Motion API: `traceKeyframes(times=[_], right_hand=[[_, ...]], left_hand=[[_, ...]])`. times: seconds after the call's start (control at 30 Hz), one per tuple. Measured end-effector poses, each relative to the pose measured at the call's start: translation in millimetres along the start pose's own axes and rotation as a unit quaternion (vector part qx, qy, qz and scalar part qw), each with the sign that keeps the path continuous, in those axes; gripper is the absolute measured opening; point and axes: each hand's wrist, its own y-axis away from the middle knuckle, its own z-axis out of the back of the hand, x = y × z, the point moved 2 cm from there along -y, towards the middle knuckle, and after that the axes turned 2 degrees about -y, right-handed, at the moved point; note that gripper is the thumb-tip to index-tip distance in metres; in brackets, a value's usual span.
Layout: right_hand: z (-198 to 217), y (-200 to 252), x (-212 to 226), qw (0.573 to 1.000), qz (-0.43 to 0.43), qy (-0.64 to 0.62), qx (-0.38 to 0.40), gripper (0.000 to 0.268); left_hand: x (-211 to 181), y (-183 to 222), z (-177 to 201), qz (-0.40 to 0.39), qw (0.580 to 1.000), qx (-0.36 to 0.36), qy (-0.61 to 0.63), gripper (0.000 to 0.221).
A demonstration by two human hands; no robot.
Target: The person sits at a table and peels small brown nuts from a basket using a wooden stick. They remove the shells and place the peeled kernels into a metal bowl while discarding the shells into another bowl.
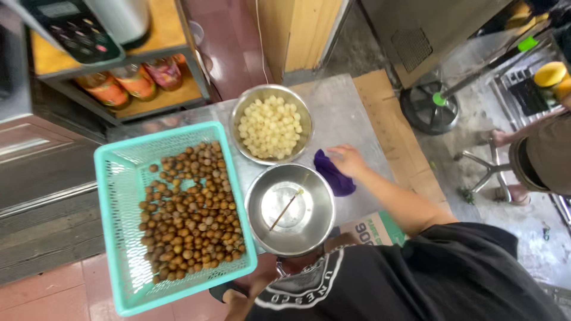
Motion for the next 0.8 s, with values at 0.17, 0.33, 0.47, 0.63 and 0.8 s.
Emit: traceKeyframes(times=[0.17,0.33,0.47,0.63,0.8], right_hand=[[-56,22,-81,0.986,-0.051,0.024,0.155,0.056],[-81,60,-87,0.999,-0.039,0.028,0.022,0.056],[-78,44,-83,0.994,-0.039,0.080,0.066,0.059],[-79,30,-74,0.976,-0.090,0.123,0.158,0.061],[-68,29,-55,0.969,-0.123,0.136,0.167,0.061]], left_hand=[[39,-39,-17,0.021,1.000,0.021,-0.005,0.065],[67,-41,13,0.034,0.998,0.035,-0.032,0.064],[46,-42,66,0.012,0.998,0.022,-0.049,0.063],[26,-51,94,-0.015,0.999,0.027,-0.031,0.062],[5,-56,78,-0.025,1.000,0.016,-0.004,0.061]])
